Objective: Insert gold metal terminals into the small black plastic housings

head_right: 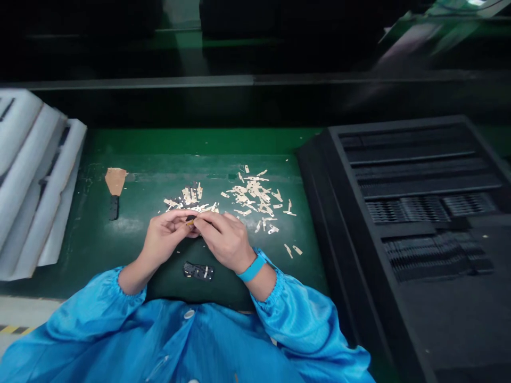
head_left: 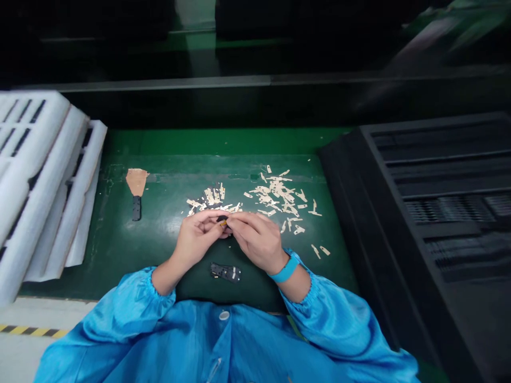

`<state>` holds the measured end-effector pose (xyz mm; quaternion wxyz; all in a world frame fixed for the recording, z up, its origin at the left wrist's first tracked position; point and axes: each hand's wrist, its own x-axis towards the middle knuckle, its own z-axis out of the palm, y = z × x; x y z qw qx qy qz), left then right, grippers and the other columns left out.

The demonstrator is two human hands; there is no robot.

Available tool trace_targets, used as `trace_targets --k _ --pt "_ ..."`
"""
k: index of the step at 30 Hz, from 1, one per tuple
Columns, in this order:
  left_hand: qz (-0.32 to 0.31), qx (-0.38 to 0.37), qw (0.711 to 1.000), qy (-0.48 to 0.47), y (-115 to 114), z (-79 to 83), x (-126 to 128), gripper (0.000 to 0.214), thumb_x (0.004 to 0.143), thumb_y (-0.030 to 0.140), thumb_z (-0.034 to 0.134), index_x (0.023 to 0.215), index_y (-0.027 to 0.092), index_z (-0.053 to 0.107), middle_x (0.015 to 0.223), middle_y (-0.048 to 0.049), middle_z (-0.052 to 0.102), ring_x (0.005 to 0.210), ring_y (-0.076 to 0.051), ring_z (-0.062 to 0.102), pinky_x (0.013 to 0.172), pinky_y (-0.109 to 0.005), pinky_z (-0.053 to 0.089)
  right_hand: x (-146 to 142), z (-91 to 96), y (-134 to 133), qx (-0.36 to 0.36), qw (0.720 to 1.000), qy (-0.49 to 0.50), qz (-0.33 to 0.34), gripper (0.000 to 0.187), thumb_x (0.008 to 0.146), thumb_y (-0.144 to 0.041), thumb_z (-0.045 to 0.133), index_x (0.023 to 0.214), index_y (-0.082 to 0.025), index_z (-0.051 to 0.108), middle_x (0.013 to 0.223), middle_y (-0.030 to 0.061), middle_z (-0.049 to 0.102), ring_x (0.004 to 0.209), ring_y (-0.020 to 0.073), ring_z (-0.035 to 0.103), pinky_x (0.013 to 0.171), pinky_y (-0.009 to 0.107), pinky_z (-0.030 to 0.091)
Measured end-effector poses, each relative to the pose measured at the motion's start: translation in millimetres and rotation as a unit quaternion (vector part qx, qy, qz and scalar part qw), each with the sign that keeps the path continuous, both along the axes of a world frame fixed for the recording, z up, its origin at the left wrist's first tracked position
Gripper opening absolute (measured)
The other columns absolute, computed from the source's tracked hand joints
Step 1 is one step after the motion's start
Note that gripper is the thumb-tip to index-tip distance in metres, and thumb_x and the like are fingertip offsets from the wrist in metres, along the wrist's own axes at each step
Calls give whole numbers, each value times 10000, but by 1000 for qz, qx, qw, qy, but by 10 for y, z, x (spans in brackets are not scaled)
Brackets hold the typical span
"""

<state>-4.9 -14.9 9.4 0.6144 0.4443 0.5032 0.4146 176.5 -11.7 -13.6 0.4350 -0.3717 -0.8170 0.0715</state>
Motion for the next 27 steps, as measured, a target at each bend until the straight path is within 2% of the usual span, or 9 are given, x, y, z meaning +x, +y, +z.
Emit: trace_targets --k 8,20,27 --pt "27 3 1000 6 -21 26 13 255 847 346 794 1017 156 793 850 -45 819 729 -173 795 726 -260 686 16 -3 -4 16 1000 -3 2 190 969 -66 614 1108 -185 665 1062 89 797 928 176 764 692 287 558" --pt "26 37 999 3 -12 6 11 198 867 284 781 1034 178 803 868 -20 828 741 -145 796 762 -231 677 28 -35 22 5 1000 3 14 192 971 -69 606 1103 -191 675 1087 90 794 961 188 770 737 301 611" --pt "14 46 998 27 -13 22 -13 235 875 305 764 1064 169 796 891 -40 831 770 -186 806 778 -284 688 46 -35 29 -4 1000 7 22 192 974 -72 603 1093 -200 684 1080 77 796 956 176 769 763 297 614"
